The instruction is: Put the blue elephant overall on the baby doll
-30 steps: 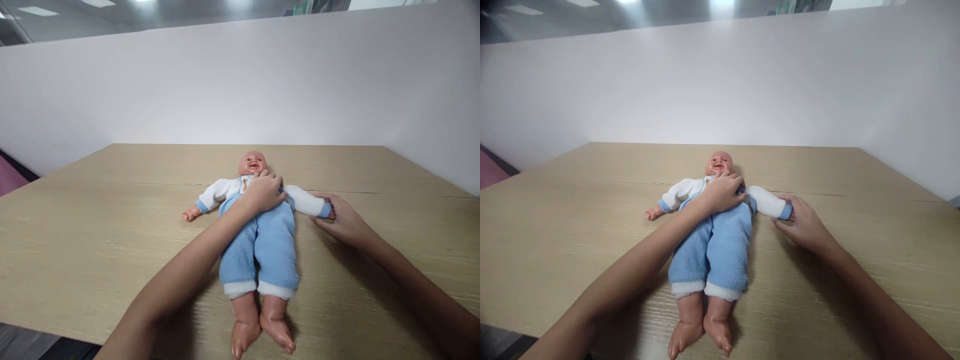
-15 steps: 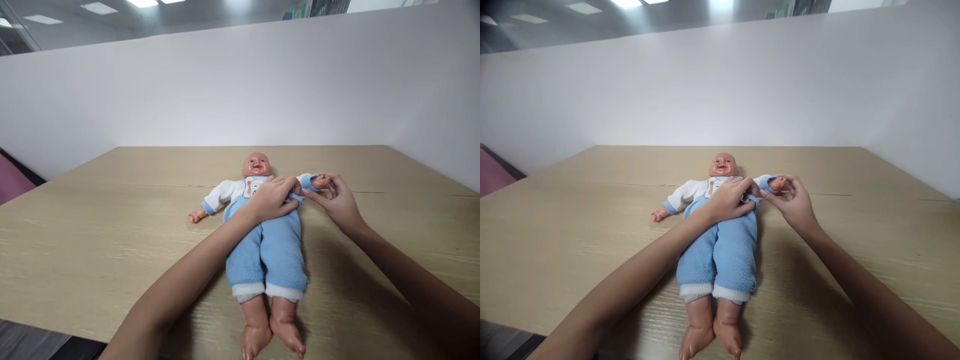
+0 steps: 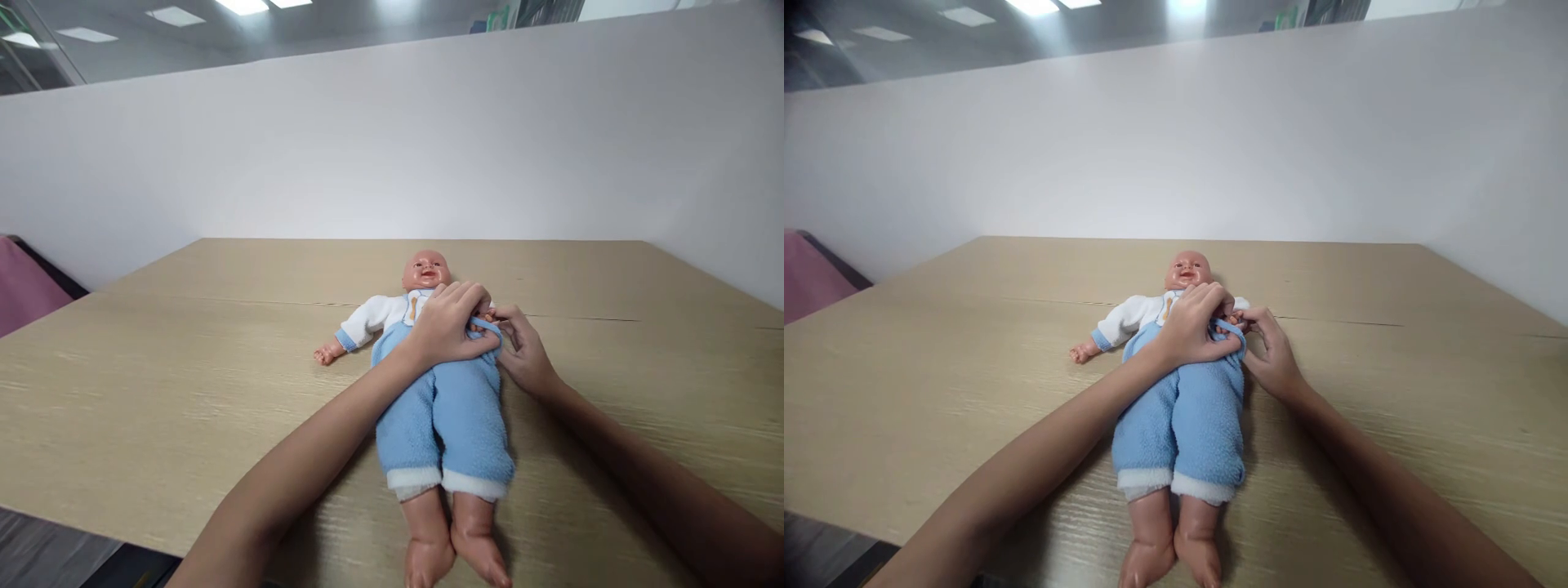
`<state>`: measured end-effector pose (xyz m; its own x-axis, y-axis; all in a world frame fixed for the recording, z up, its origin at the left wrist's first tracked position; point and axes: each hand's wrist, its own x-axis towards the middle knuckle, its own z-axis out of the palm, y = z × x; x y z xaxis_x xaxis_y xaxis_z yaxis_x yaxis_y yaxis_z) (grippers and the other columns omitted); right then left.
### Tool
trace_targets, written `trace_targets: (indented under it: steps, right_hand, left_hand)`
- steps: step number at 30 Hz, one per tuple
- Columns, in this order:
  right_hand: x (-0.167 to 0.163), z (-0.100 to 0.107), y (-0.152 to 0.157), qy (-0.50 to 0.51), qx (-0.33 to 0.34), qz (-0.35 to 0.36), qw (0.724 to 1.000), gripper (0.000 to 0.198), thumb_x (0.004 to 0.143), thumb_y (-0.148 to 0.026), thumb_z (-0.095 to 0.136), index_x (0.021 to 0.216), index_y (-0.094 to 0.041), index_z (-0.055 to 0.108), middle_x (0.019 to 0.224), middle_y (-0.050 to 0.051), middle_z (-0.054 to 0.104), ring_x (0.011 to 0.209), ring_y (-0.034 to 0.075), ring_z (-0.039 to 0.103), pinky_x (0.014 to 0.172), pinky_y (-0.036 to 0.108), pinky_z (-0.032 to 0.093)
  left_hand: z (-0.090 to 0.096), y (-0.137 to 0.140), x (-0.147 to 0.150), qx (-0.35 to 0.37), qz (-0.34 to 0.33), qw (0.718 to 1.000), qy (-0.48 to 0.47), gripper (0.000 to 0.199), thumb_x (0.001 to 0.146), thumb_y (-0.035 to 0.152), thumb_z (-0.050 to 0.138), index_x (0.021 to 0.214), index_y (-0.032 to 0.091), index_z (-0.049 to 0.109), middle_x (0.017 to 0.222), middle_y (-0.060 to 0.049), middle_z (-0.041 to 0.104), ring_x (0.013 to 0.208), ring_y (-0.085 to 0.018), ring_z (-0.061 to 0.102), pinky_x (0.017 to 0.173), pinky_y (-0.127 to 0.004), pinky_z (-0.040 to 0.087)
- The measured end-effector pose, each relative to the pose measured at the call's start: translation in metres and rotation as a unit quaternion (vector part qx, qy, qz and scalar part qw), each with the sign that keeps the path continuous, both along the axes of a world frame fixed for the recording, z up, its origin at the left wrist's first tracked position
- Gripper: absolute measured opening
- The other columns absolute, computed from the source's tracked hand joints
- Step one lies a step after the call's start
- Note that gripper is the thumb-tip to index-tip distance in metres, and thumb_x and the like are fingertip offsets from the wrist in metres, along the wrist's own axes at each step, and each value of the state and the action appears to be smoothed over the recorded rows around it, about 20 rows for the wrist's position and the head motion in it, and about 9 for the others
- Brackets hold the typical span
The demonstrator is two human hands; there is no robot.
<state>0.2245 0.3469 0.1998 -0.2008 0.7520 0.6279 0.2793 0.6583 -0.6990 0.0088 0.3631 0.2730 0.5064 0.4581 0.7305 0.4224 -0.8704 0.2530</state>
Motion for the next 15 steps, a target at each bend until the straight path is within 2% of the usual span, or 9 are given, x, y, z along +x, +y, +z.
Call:
trace_targets:
  steps: [3, 5, 8, 10, 13, 15]
  right_hand:
    - [0.001, 0.006, -0.003, -0.028, 0.003, 0.000, 1.000, 0.021, 0.110, -0.043, 0.057, 0.126, -0.032, 0.066, 0.122, 0.008, 0.065, 0.114, 0.031, 0.064, 0.103, 0.050, 0.052]
    - [0.000, 0.010, -0.006, -0.043, 0.015, -0.003, 0.999, 0.023, 0.112, -0.046, 0.052, 0.121, -0.031, 0.067, 0.119, 0.008, 0.065, 0.113, 0.032, 0.062, 0.101, 0.050, 0.050]
    - [-0.004, 0.013, -0.009, -0.054, 0.036, -0.003, 0.998, 0.021, 0.110, -0.049, 0.057, 0.114, -0.031, 0.067, 0.112, 0.008, 0.065, 0.107, 0.031, 0.062, 0.097, 0.049, 0.050]
    - [-0.008, 0.014, -0.011, -0.050, 0.035, -0.011, 0.998, 0.019, 0.109, -0.049, 0.061, 0.111, -0.031, 0.068, 0.108, 0.007, 0.065, 0.104, 0.030, 0.063, 0.095, 0.047, 0.051]
    - [-0.015, 0.015, -0.012, -0.007, -0.005, -0.022, 1.000, 0.024, 0.110, -0.051, 0.060, 0.107, -0.030, 0.071, 0.105, 0.006, 0.065, 0.102, 0.028, 0.063, 0.095, 0.045, 0.052]
    - [-0.019, 0.014, -0.013, 0.033, -0.051, -0.022, 0.998, 0.027, 0.109, -0.054, 0.060, 0.105, -0.030, 0.072, 0.108, 0.005, 0.065, 0.107, 0.028, 0.063, 0.100, 0.045, 0.052]
  left_hand:
    - [0.001, 0.003, 0.001, -0.037, 0.008, 0.999, -0.034, 0.021, 0.087, 0.031, 0.067, 0.095, 0.024, 0.049, 0.096, -0.004, 0.064, 0.091, -0.023, 0.059, 0.086, -0.038, 0.046]
    - [-0.001, 0.006, 0.001, -0.064, 0.014, 0.996, -0.065, 0.020, 0.087, 0.028, 0.067, 0.091, 0.024, 0.049, 0.093, -0.003, 0.063, 0.089, -0.021, 0.057, 0.084, -0.036, 0.046]
    - [-0.004, 0.012, 0.003, -0.119, 0.040, 0.986, -0.108, 0.016, 0.090, 0.029, 0.066, 0.092, 0.024, 0.051, 0.091, -0.001, 0.063, 0.085, -0.018, 0.057, 0.079, -0.033, 0.044]
    - [-0.005, 0.014, 0.004, -0.157, 0.072, 0.980, -0.099, 0.013, 0.092, 0.031, 0.066, 0.092, 0.023, 0.055, 0.087, 0.001, 0.064, 0.082, -0.017, 0.058, 0.076, -0.031, 0.042]
    - [-0.005, 0.015, 0.006, -0.174, 0.121, 0.976, -0.048, 0.019, 0.094, 0.035, 0.065, 0.083, 0.023, 0.056, 0.080, 0.002, 0.065, 0.080, -0.017, 0.058, 0.073, -0.032, 0.037]
    - [-0.004, 0.014, 0.007, -0.171, 0.135, 0.975, -0.028, 0.026, 0.095, 0.037, 0.065, 0.077, 0.022, 0.052, 0.077, 0.001, 0.065, 0.078, -0.017, 0.058, 0.071, -0.033, 0.034]
